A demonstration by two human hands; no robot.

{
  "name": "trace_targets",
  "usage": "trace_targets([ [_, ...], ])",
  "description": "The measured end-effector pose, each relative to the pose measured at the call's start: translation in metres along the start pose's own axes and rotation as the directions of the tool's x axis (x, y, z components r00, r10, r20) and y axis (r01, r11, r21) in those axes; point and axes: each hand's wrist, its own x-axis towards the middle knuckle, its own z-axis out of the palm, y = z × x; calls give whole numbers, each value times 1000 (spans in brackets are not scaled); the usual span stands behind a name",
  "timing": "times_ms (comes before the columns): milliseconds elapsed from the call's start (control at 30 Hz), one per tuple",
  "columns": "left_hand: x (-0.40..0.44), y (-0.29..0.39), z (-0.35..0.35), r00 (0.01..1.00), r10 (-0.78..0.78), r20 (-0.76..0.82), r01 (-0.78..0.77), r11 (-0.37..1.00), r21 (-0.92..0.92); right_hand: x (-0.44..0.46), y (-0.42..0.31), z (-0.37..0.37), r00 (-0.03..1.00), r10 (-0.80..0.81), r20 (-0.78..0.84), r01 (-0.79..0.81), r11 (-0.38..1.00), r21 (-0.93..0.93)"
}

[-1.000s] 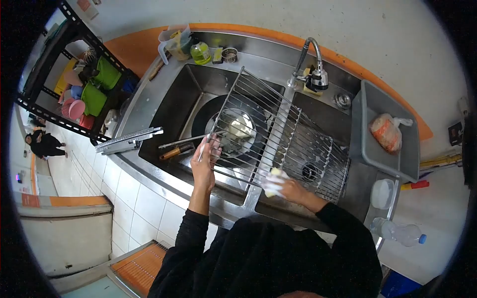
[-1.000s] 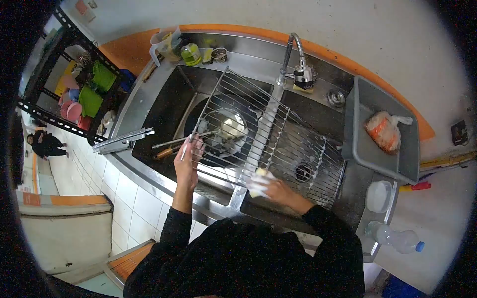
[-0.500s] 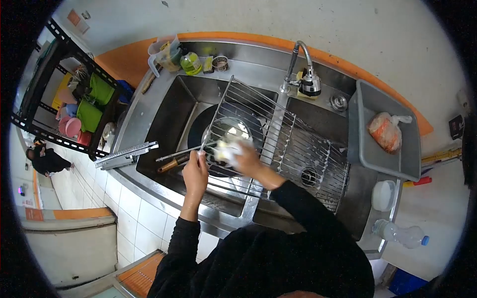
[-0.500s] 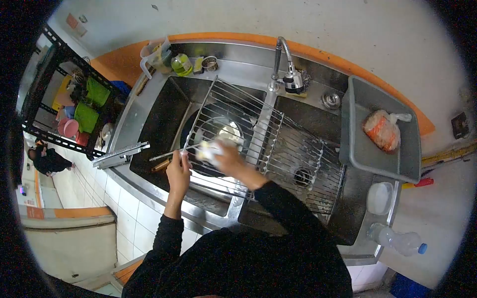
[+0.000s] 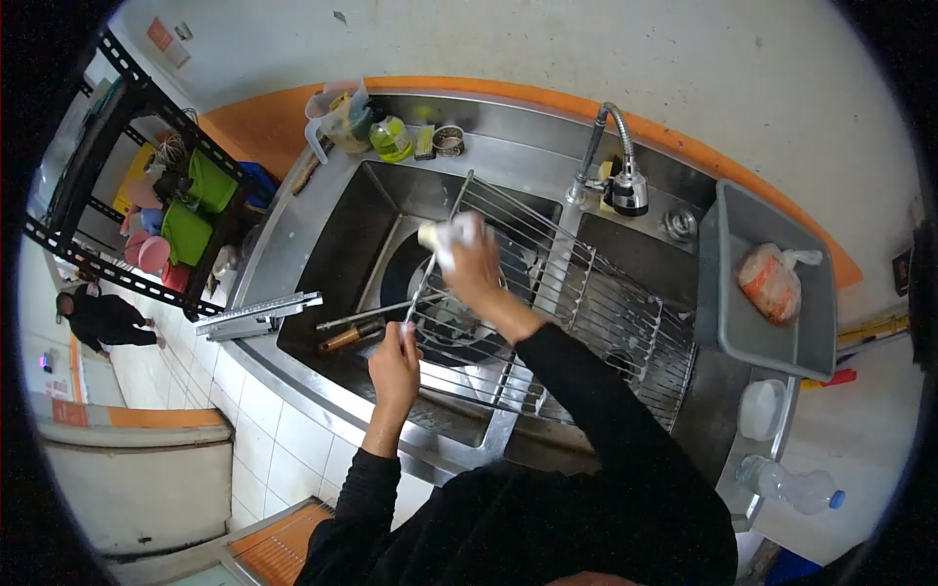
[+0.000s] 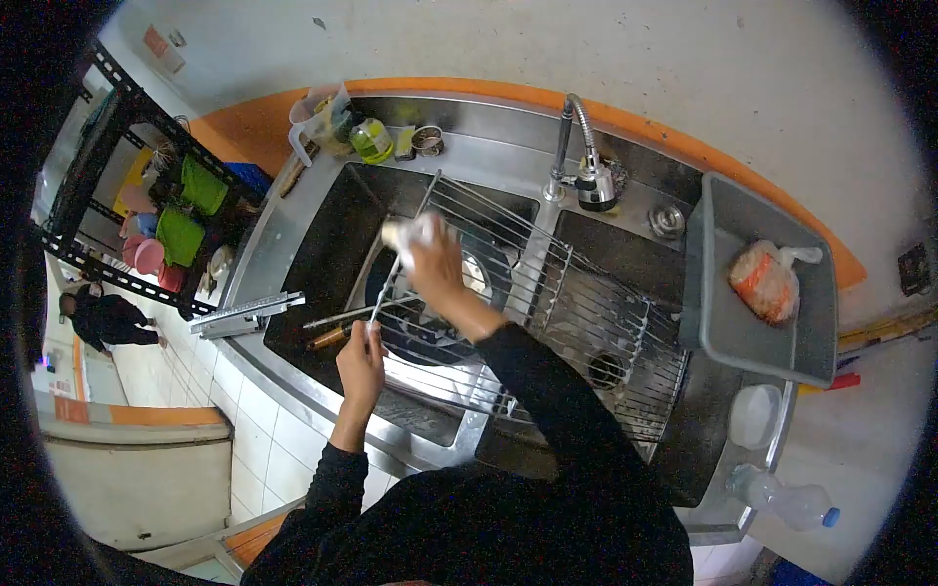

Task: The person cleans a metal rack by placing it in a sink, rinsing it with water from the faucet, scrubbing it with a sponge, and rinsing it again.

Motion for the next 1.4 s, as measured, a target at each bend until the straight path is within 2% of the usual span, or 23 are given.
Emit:
trace_targets([
  [100, -6, 3, -3, 998, -62, 7, 62, 998, 9, 15, 41, 0, 971, 234, 52, -230, 970, -74],
  [167, -6, -2, 0, 997, -76, 0, 76, 997, 8, -20, 70, -24, 980, 190, 58, -175, 963, -204],
  [200, -7, -1, 1, 998, -67, -10, 67, 998, 21, -44, 85, -45, 937, 324, 129, -273, 911, -309],
  [233, -7, -1, 1, 998, -55, -19, 55, 998, 33, -68, 105, -58, 926, 373, 63, -323, 867, -381],
  [333, -6, 0, 1, 999, -41, -25, 42, 999, 30, -98, 124, -93, 957, 289, 15, -257, 873, -415],
  [400, -8, 2, -1, 999, -40, -29, 41, 999, 33, -82, 124, -80, 758, 638, -135, -646, 705, -292],
  [433, -6, 4, -1, 999, -35, -42, 36, 999, 23, -58, 111, -69, 716, 689, -111, -698, 702, -143],
  [500, -6, -1, 2, 999, -26, -39, 28, 998, 60, -14, 104, -26, 762, 647, -13, -635, 743, -211],
  [567, -6, 0, 2, 999, -22, -48, 25, 997, 68, 27, 87, 17, 927, 373, -44, -375, 909, -183],
  [633, -5, 2, 2, 998, -7, -65, 14, 993, 113, 59, 52, 14, 953, 302, 1, -299, 945, -135],
  [700, -8, -3, 4, 997, -50, -65, 56, 995, 81, 58, 65, 14, 922, 382, 72, -364, 914, -180],
  [767, -9, -2, 4, 996, -68, -60, 71, 996, 45, 38, 86, -6, 817, 562, 127, -515, 812, -274],
  [833, -9, 0, 2, 996, -45, -71, 48, 998, 39, 12, 106, -52, 539, 836, 106, -758, 535, -373],
  [933, -6, 2, 5, 996, -43, -79, 46, 998, 45, -42, 156, -92, 584, 812, -11, -766, 547, -338],
  [1000, -8, 4, 3, 995, -10, -98, 17, 997, 75, -53, 153, -91, 604, 795, -56, -724, 519, -455],
  [1100, -6, 3, 2, 993, 20, -117, -4, 990, 138, -8, 118, -45, 532, 847, 17, -827, 523, -206],
  [1167, -6, 3, 5, 993, 18, -113, -8, 995, 95, 24, 65, -7, 680, 732, -26, -726, 678, 113],
  [1200, -7, 2, 6, 993, 12, -116, 0, 994, 106, 40, 30, -7, 781, 609, 141, -623, 774, 111],
  [1233, -8, -1, 6, 993, 23, -116, -10, 994, 110, 39, 6, 22, 885, 454, 101, -463, 881, 98],
  [1267, -8, -4, 8, 992, 22, -122, -3, 988, 156, 38, -27, 23, 927, 355, 121, -364, 930, 59],
  [1300, -7, -6, 10, 991, 17, -131, 10, 980, 199, 34, -54, 6, 921, 231, 313, -277, 955, 110],
  [1333, -7, -5, 9, 992, 19, -126, 8, 978, 208, 20, -61, 5, 955, 112, 273, -140, 987, 83],
  [1400, -9, -4, 8, 993, -12, -116, 28, 990, 137, -7, -51, -3, 960, 171, 220, -187, 981, 55],
])
